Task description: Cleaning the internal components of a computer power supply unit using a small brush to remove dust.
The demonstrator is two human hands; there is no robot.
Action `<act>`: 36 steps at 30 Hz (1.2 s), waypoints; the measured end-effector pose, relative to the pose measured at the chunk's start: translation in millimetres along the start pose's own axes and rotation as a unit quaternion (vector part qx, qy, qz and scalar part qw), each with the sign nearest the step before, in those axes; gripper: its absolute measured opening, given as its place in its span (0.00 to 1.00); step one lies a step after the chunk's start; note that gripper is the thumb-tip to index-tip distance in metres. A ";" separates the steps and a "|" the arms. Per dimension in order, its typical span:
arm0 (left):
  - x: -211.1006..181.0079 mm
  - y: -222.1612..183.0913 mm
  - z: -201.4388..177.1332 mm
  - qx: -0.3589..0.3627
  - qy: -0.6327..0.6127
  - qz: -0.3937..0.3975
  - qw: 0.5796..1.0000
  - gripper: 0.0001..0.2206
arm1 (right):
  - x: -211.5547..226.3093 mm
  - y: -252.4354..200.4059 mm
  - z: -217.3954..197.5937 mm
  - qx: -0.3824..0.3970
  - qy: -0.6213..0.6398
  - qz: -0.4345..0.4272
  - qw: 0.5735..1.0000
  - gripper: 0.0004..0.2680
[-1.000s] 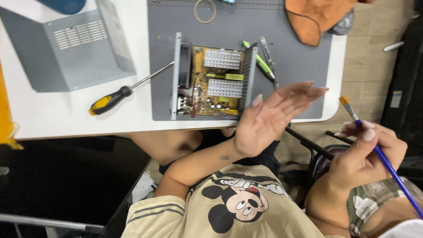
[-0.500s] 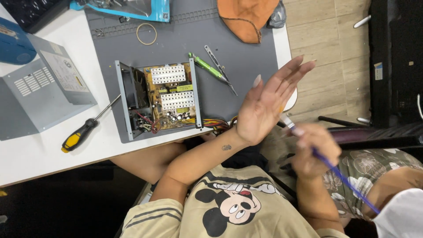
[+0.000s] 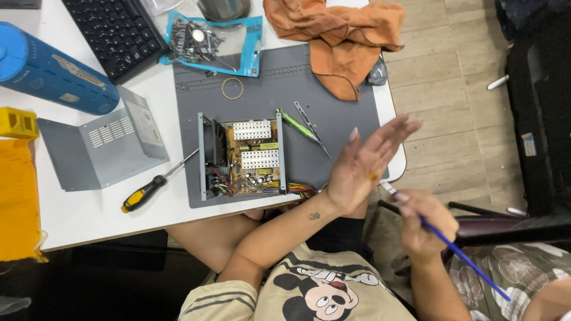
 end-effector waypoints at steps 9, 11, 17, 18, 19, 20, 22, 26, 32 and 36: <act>1.8 -6.6 -9.9 -0.015 0.058 -0.011 0.998 0.30 | 2.9 19.1 -1.0 -0.047 -0.083 0.019 0.995 0.06; -2.9 -10.8 -5.4 -0.022 0.104 0.006 0.994 0.29 | 8.8 6.9 8.6 0.020 0.053 0.040 0.998 0.07; 0.4 -20.1 -9.2 -0.027 0.031 -0.064 0.997 0.31 | 8.0 18.1 3.7 0.034 0.042 0.033 0.998 0.07; -4.6 -23.2 -4.8 -0.033 0.020 -0.087 0.995 0.34 | 17.0 27.8 -14.2 -0.062 -0.117 -0.036 0.990 0.07; -10.1 -25.4 -0.7 -0.032 0.021 -0.083 0.996 0.34 | 17.6 25.2 -13.8 -0.062 -0.116 -0.039 0.991 0.07; -16.8 -28.3 4.0 -0.027 0.046 -0.069 0.996 0.33 | 15.2 22.2 -13.5 -0.049 -0.084 -0.025 0.995 0.05; -22.0 -29.3 5.5 -0.027 0.069 -0.053 0.996 0.33 | 33.5 22.3 -3.2 -0.031 -0.051 -0.009 0.998 0.06; -24.2 -31.3 -1.9 -0.019 0.073 -0.059 0.995 0.36 | 63.3 24.6 50.8 0.187 0.149 0.027 0.971 0.08; -54.4 -57.9 8.1 0.021 0.071 -0.010 0.997 0.37 | 43.3 26.5 4.6 -0.007 -0.115 0.004 0.993 0.09; -47.7 -59.2 10.9 0.029 0.092 -0.034 0.995 0.42 | 124.3 29.1 93.4 0.336 0.341 -0.037 0.877 0.10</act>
Point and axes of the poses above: each hand's wrist, its own y-axis towards the middle knuckle, its own z-axis out of the palm, x = y × z, the point moved 10 cm from there along y, towards the middle knuckle, and after that the axes turned 6 degrees about z, right-handed, at the moved point
